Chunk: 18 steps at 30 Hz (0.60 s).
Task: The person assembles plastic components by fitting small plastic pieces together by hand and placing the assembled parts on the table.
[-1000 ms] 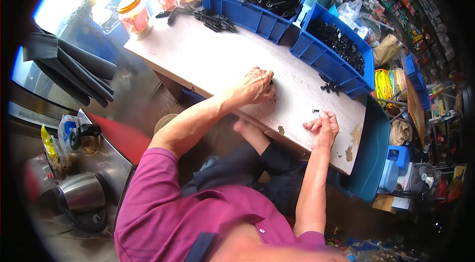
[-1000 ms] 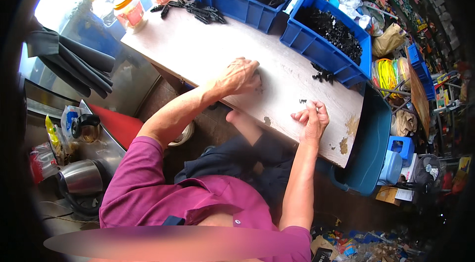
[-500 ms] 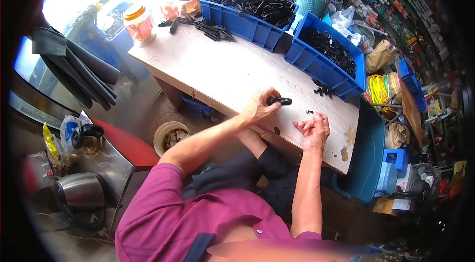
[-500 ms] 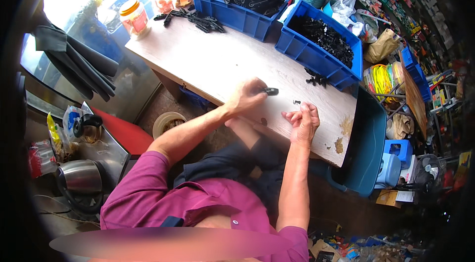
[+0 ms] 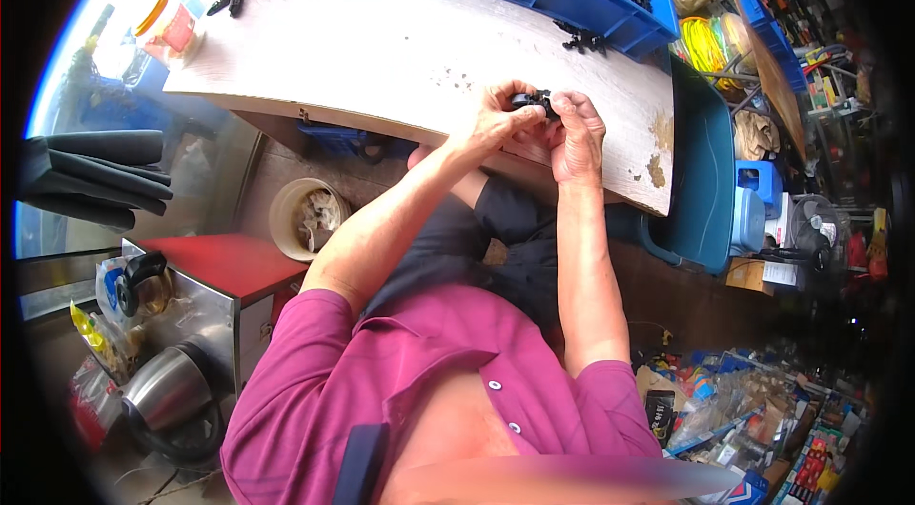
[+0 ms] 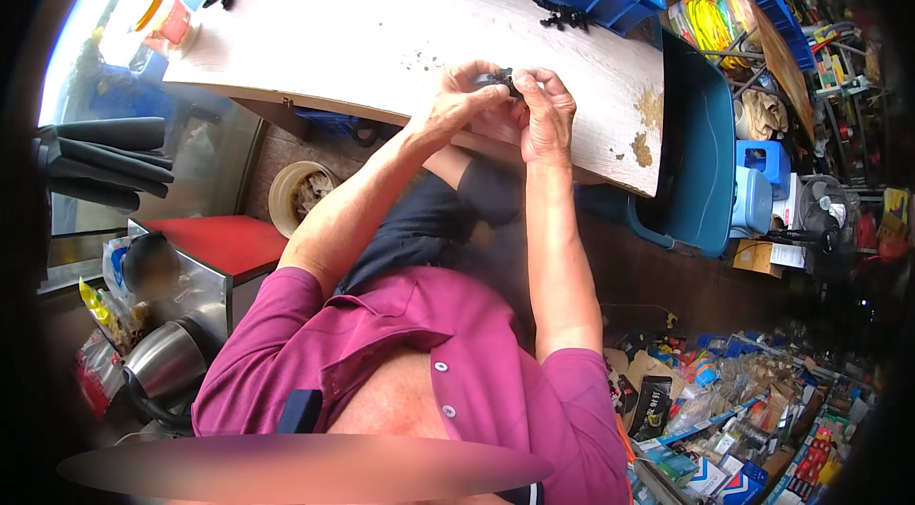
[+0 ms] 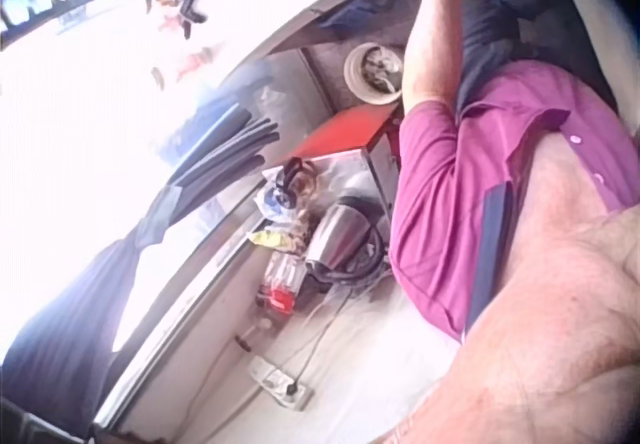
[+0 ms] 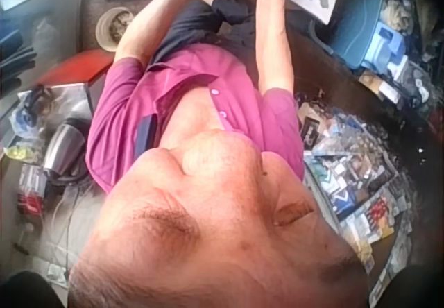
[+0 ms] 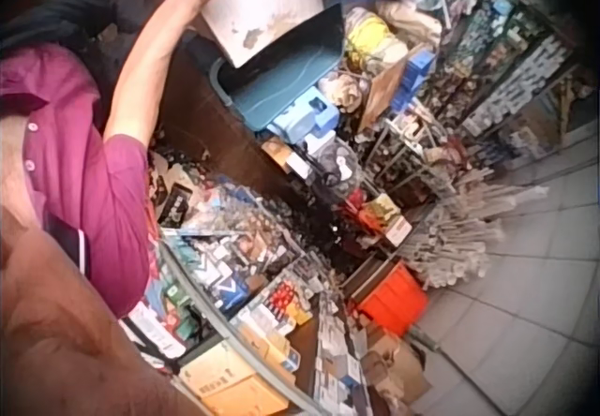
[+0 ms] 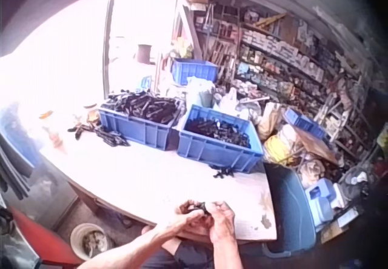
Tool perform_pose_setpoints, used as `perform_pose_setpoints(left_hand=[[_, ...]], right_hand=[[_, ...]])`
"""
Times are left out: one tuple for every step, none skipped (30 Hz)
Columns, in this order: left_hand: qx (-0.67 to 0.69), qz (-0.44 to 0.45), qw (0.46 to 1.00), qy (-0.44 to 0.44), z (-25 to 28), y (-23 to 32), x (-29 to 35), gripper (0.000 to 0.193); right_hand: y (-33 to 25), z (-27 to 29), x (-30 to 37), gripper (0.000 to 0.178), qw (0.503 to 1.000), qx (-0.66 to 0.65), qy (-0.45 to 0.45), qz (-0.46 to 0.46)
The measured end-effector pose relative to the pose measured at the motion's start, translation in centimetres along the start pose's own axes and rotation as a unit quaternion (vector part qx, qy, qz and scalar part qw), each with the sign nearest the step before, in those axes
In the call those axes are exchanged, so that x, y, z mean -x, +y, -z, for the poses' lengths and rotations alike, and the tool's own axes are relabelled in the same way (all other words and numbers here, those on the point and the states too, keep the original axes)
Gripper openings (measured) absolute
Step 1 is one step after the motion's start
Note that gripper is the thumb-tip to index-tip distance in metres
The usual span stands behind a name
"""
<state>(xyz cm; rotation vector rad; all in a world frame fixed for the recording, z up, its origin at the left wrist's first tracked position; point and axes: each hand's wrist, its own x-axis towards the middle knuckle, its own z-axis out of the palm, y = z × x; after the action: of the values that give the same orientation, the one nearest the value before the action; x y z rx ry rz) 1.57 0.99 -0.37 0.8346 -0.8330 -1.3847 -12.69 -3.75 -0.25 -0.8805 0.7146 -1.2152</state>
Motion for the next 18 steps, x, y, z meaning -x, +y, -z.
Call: perform_pose_setpoints(left_hand=[[0.001,0.003,1.000,0.000,-0.2,0.1,0.0,0.021],[0.000,-0.002,1.000,0.005,-0.4,0.1,-0.1,0.021],[-0.002,-0.007,1.000,0.012,-0.4,0.1,0.0,0.021],[-0.002,-0.006,1.000,0.014,-0.3,0.2,0.0,0.021],[-0.011,-0.003,1.000,0.013,-0.1,0.3,0.0,0.021],[-0.019,0.001,1.000,0.008,-0.4,0.8,0.1,0.022],[-0.019,0.004,1.000,0.006,-0.6,1.2,0.2,0.022],[-0.028,0.032,0.999,0.031,-0.8,1.7,0.4,0.022],[-0.037,0.059,0.996,0.056,-1.2,2.5,0.6,0.023],[-0.026,0.071,0.994,0.073,-1.6,3.0,0.7,0.022],[-0.026,0.072,0.995,0.068,-1.7,2.9,0.4,0.022],[-0.043,0.077,0.992,0.091,-1.7,2.9,0.2,0.017],[-0.060,0.081,0.989,0.113,-1.8,2.8,0.0,0.012],[-0.060,0.082,0.989,0.111,-1.6,2.4,-0.2,0.012],[-0.023,0.054,0.993,0.105,-1.3,1.8,-0.4,0.012],[0.014,0.027,0.995,0.100,-1.1,1.3,-0.5,0.011],[0.013,0.028,0.995,0.096,-0.9,0.8,-0.6,0.011],[0.014,0.026,0.994,0.104,-0.9,0.6,-0.7,0.010]], right_hand=[[0.0,0.1,0.1,0.007,1.000,0.017,0.001,-0.004],[-0.1,0.3,0.2,0.007,1.000,0.017,0.003,-0.006],[-0.7,-0.2,0.5,0.008,1.000,0.013,0.000,-0.017],[-1.0,-0.6,0.7,0.008,1.000,0.009,-0.003,-0.029],[-0.8,-0.7,0.7,0.008,0.999,0.009,-0.003,-0.031],[-0.7,-0.7,0.7,0.009,1.000,0.014,0.005,-0.025],[-0.6,-0.7,0.7,0.010,1.000,0.020,0.013,-0.018],[-0.5,-0.5,0.6,0.010,1.000,0.020,0.017,-0.017],[-0.4,-0.4,0.5,0.011,0.999,0.025,0.006,-0.020],[-0.4,-0.2,0.4,0.011,0.999,0.030,-0.006,-0.022],[-0.4,0.1,0.3,0.011,0.999,0.030,-0.001,-0.019],[-0.4,0.0,0.3,0.011,0.999,0.043,-0.009,-0.027],[-0.5,-0.1,0.3,0.010,0.998,0.056,-0.015,-0.035],[-0.5,-0.2,0.3,0.012,0.995,0.093,-0.008,-0.021],[-0.5,-0.1,0.3,0.012,0.995,0.093,-0.005,-0.018],[-0.5,0.0,0.3,0.014,0.996,0.086,-0.011,-0.025],[-0.5,0.2,0.3,0.016,0.996,0.078,-0.017,-0.031],[-0.6,-0.1,0.3,0.017,0.995,0.093,0.002,-0.033]])
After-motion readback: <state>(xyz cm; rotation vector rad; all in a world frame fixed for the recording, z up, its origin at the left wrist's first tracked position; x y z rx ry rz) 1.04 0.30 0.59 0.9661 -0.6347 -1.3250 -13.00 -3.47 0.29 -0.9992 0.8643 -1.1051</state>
